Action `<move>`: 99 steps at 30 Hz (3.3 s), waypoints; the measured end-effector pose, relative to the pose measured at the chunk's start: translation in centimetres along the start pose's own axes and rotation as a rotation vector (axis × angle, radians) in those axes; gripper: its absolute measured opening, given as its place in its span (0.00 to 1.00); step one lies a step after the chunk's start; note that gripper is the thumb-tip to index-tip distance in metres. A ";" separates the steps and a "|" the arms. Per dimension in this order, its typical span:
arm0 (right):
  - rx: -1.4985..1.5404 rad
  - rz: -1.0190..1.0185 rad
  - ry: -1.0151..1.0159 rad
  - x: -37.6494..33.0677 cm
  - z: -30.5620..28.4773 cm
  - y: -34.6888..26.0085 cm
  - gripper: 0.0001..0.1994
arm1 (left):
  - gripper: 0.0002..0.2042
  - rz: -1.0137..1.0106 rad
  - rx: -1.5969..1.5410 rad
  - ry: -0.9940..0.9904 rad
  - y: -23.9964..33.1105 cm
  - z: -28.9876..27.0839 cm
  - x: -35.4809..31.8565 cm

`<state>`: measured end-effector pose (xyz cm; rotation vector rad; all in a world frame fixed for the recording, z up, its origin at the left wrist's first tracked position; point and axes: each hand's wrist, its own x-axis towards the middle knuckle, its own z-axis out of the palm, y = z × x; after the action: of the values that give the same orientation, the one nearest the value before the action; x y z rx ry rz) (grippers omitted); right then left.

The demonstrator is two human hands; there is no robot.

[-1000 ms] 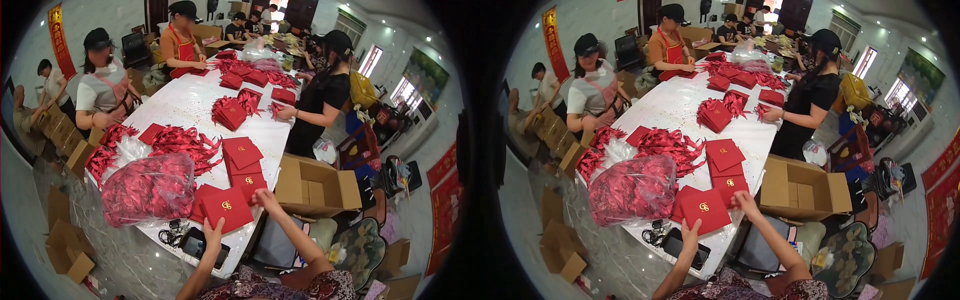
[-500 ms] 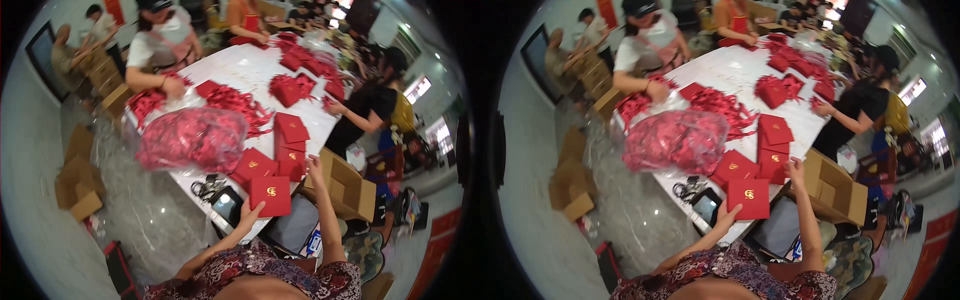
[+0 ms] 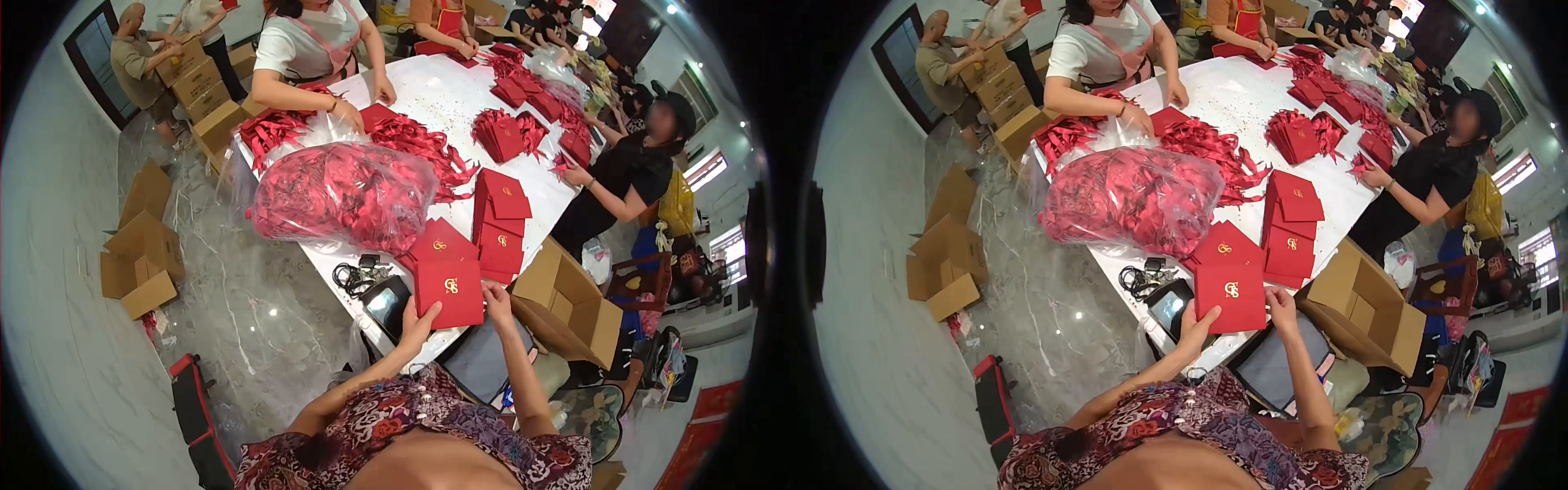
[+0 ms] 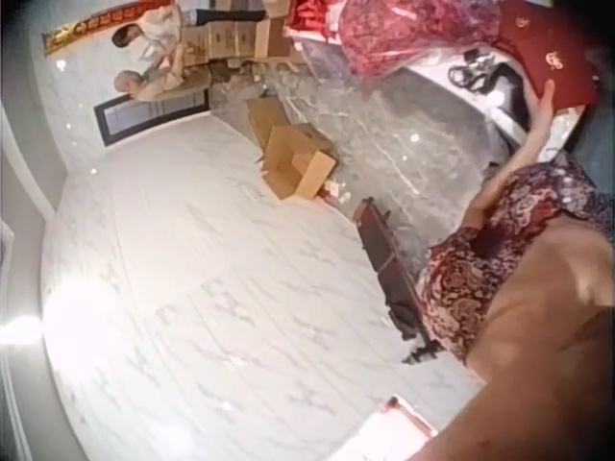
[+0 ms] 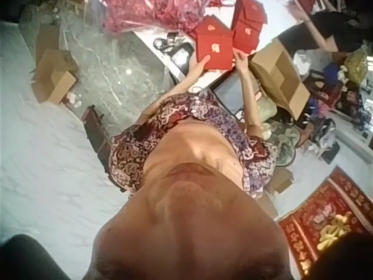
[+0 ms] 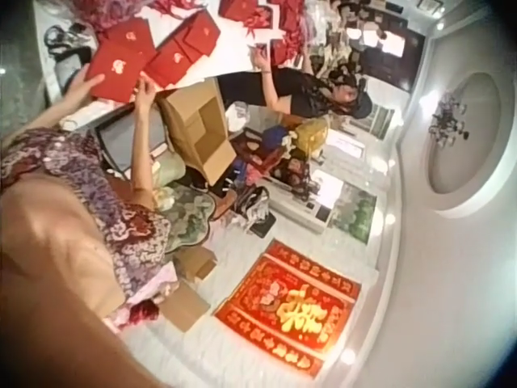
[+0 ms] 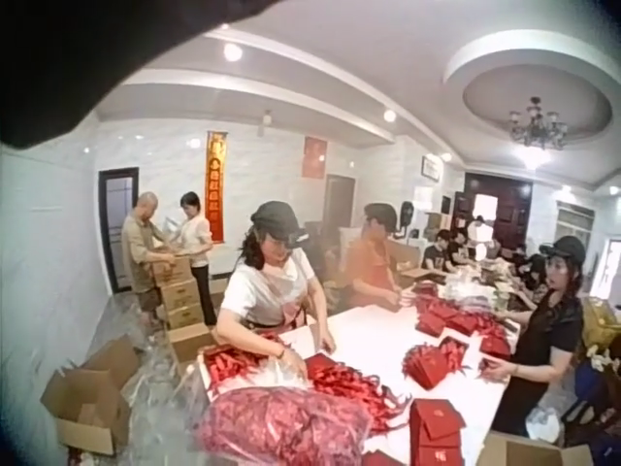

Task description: Package red envelopes into a cardboard box.

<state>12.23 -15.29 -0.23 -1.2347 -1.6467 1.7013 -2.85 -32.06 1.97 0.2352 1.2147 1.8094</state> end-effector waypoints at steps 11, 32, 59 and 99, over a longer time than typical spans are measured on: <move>-0.155 -0.280 -0.127 9.6 3.2 -7.4 0.07 | 0.15 0.040 -0.033 0.114 0.8 0.1 0.8; -0.329 -0.637 -0.284 31.9 15.8 -18.6 0.07 | 0.16 0.113 -0.001 0.539 -0.4 5.4 5.2; -0.328 -0.356 -0.584 24.3 1.2 -12.1 0.08 | 0.19 0.118 -0.139 0.654 0.2 7.3 7.6; 0.119 0.104 -0.357 15.6 -13.8 -4.7 0.10 | 0.21 0.164 -0.291 0.597 -2.6 14.9 9.2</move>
<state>15.04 5.80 1.65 -1.0199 -1.6670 2.1514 2.25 -15.24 4.42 -0.4126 1.3283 2.2613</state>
